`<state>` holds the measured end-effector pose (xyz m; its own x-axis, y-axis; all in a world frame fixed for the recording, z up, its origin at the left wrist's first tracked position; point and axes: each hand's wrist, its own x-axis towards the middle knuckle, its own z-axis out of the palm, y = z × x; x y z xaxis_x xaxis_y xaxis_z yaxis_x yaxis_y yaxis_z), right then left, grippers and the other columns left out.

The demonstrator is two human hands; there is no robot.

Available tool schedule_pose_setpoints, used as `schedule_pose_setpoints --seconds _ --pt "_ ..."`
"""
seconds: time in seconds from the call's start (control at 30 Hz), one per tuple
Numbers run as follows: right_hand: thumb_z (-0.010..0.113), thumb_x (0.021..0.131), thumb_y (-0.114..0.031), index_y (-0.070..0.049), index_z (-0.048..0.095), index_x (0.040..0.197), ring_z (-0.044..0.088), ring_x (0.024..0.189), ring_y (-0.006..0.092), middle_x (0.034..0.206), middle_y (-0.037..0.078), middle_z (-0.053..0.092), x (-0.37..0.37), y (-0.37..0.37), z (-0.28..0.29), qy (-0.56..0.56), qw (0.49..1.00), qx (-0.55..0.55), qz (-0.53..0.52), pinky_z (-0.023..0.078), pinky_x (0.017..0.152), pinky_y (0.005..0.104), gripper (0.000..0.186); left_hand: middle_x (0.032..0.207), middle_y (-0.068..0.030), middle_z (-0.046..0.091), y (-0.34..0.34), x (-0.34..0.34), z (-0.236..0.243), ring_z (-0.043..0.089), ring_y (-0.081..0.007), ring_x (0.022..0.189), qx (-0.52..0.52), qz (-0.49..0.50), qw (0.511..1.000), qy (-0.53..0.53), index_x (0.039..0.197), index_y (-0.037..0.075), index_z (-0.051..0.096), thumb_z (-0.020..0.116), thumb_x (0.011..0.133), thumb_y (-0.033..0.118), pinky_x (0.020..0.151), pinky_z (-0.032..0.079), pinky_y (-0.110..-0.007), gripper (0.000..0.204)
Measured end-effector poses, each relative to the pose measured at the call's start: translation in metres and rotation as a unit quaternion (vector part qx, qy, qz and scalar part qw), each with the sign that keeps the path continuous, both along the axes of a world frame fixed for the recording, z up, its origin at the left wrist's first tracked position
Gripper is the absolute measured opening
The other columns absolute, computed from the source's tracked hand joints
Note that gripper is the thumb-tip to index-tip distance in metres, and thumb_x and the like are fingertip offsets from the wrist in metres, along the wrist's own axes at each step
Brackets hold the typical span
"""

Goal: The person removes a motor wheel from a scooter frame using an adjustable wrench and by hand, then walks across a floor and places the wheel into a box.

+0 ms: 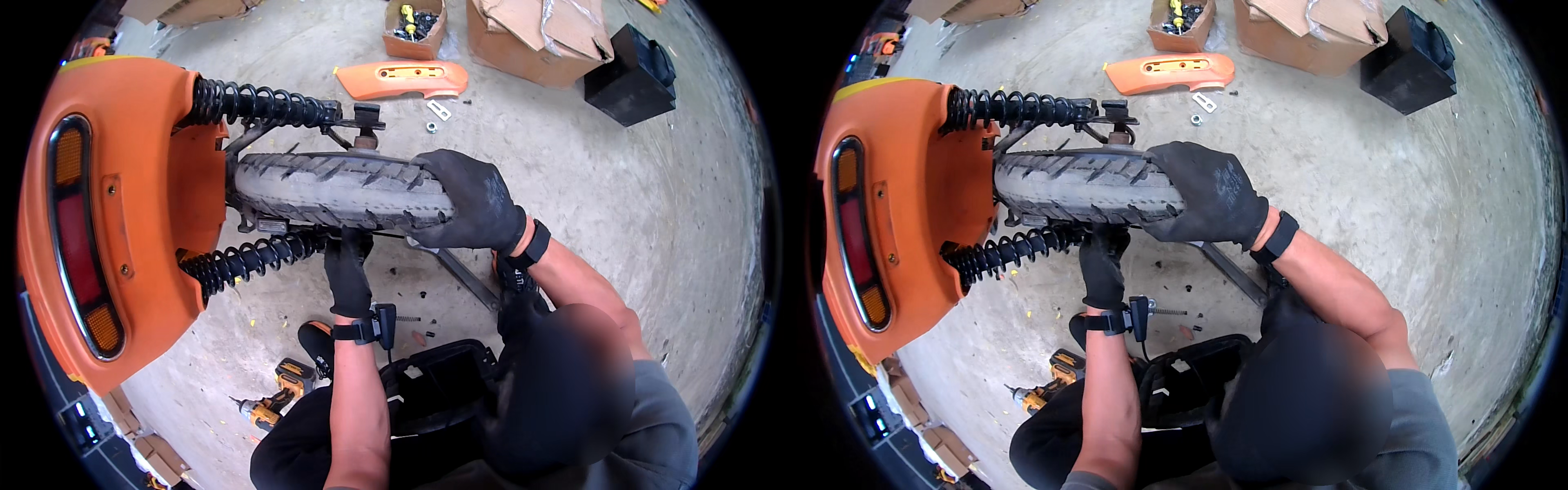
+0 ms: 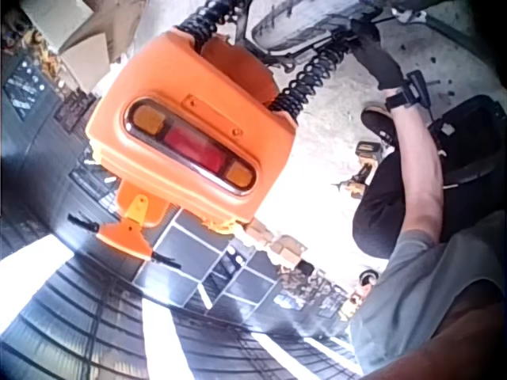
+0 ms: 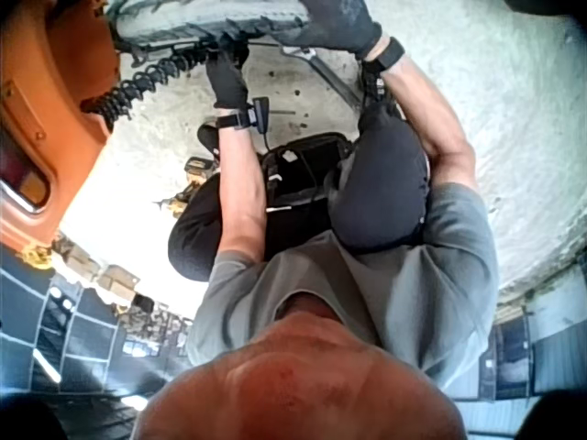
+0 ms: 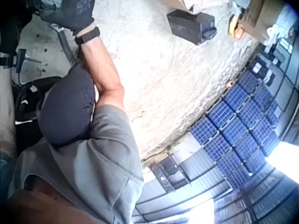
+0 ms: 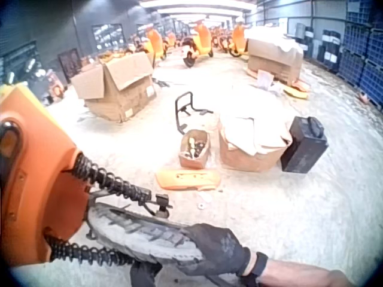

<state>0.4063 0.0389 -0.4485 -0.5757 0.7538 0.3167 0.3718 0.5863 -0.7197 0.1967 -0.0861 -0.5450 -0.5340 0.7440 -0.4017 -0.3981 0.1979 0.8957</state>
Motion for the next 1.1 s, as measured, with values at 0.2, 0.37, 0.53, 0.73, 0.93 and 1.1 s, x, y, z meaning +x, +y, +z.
schedule_pose_setpoints --seconds 0.2,0.37,0.53,0.73,0.93,1.1 --pt "0.081 0.062 -0.034 -0.003 0.056 0.117 0.065 0.089 0.0328 0.103 0.016 0.064 -0.008 -0.001 -0.007 0.021 0.998 0.056 -0.004 0.054 0.079 0.039 0.067 0.107 -0.0027 0.061 -0.006 0.002 -0.001 0.058 -0.0112 0.096 0.037 0.009 0.999 0.009 0.122 -0.001 0.056 0.062 0.096 0.021 0.085 0.048 -0.027 0.034" --pt "0.082 0.063 -0.028 -0.005 0.056 0.116 0.067 0.085 0.0316 0.097 0.015 0.065 -0.012 -0.005 -0.006 0.026 0.995 0.094 -0.027 0.054 0.075 0.0368 0.064 0.085 0.001 0.059 -0.015 0.012 0.003 0.051 -0.0072 0.077 0.002 -0.016 0.997 0.076 0.105 0.004 0.059 0.068 0.089 0.023 0.067 0.042 -0.025 0.027" --pt "0.082 0.061 -0.024 -0.004 0.053 0.118 0.068 0.083 0.0293 0.096 0.015 0.067 -0.011 -0.007 -0.007 0.006 0.996 0.081 -0.036 0.055 0.073 0.0344 0.067 0.093 -0.0006 0.059 -0.026 0.009 0.012 0.054 -0.0085 0.082 0.037 -0.048 0.998 0.015 0.112 0.002 0.056 0.066 0.089 0.019 0.072 0.044 -0.025 0.031" --pt "0.082 0.063 -0.024 -0.004 0.051 0.12 0.069 0.085 0.0282 0.096 0.015 0.068 -0.012 -0.009 -0.006 0.007 0.997 0.071 -0.03 0.055 0.074 0.0349 0.068 0.106 -0.0058 0.062 -0.034 -0.002 0.01 0.059 -0.0123 0.095 0.039 -0.096 0.994 0.014 0.123 -0.001 0.053 0.064 0.09 0.018 0.084 0.047 -0.026 0.04" --pt "0.085 0.066 -0.027 -0.002 0.051 0.119 0.067 0.095 0.0266 0.103 0.017 0.066 -0.01 -0.01 -0.01 -0.037 0.992 0.101 -0.063 0.052 0.082 0.0353 0.068 0.101 -0.0053 0.065 -0.032 0.0 0.008 0.06 -0.0118 0.09 0.063 -0.084 0.994 0.039 0.115 -0.001 0.059 0.067 0.088 0.02 0.08 0.049 -0.027 0.035" --pt "0.08 0.07 -0.018 0.0 0.052 0.119 0.063 0.096 0.0201 0.104 0.014 0.065 -0.009 -0.009 -0.011 -0.026 0.997 0.06 -0.044 0.05 0.083 0.0324 0.059 0.086 -0.0039 0.067 -0.031 -0.006 0.013 0.061 -0.0114 0.077 0.034 -0.097 0.986 0.129 0.104 0.0 0.063 0.072 0.083 0.028 0.072 0.049 -0.027 0.037"
